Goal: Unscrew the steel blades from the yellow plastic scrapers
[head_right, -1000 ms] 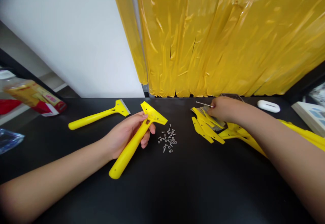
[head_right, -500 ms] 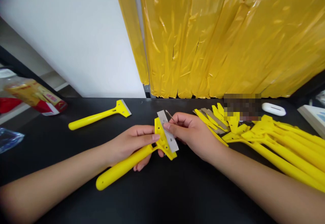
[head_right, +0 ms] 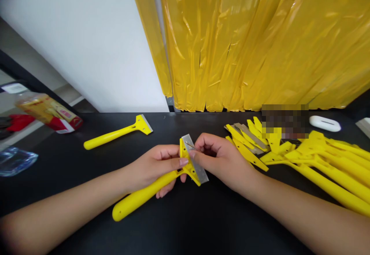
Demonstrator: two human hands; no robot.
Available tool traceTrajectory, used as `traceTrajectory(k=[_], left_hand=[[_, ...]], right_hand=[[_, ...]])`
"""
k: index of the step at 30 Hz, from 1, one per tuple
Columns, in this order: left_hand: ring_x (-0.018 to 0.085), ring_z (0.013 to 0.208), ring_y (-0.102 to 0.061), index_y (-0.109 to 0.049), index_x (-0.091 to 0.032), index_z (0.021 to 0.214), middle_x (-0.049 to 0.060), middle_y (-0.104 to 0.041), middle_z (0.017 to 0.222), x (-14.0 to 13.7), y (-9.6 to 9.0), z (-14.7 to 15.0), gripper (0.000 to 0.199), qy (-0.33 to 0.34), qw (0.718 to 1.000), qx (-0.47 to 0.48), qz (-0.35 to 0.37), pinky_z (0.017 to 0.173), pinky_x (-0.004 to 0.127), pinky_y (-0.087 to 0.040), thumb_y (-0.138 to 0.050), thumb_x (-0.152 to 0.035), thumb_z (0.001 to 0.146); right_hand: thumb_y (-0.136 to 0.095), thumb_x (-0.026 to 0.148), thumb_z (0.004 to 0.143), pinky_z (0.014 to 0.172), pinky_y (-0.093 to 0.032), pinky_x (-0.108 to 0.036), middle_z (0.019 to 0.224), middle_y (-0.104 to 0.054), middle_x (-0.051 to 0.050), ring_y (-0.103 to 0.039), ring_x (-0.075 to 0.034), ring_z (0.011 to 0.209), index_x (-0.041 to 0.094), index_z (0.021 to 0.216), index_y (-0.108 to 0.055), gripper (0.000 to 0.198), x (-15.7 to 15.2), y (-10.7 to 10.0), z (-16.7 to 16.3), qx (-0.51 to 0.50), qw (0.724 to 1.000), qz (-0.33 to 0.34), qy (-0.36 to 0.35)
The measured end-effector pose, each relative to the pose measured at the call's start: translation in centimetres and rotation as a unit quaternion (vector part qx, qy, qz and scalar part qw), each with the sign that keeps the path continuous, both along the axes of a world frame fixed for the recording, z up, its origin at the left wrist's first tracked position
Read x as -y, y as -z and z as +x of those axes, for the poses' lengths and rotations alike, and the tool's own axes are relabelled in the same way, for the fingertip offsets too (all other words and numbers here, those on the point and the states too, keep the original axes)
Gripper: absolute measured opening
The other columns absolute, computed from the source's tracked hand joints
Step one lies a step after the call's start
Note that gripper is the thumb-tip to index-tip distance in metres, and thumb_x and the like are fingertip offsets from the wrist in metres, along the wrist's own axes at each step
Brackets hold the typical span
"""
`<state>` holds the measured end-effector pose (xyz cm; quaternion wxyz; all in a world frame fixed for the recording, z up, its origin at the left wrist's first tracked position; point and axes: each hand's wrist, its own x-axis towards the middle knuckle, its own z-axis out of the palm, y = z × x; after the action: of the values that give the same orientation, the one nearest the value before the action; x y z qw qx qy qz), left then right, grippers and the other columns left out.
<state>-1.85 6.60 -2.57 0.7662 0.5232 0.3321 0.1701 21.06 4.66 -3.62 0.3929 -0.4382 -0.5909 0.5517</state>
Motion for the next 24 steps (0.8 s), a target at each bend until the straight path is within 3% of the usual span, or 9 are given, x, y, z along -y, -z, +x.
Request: traceTrajectory(k=[24], left_hand=[[0.009,0.040,-0.060,-0.065,-0.023,0.107,-0.003,-0.067,0.076,0.30,-0.49,0.06,0.024,-0.001,1.000,-0.014,0.013,0.035,0.016,-0.046,-0.069,-0.046,0.104]], right_hand=[[-0.084,0.067,0.084,0.065,-0.041,-0.030,0.077,-0.058,0.002,-0.051,-0.015,0.071,0.022,0.083,-0.063,0.050,-0.14,-0.52,-0.18,-0.005,0.999,-0.033,-0.021]])
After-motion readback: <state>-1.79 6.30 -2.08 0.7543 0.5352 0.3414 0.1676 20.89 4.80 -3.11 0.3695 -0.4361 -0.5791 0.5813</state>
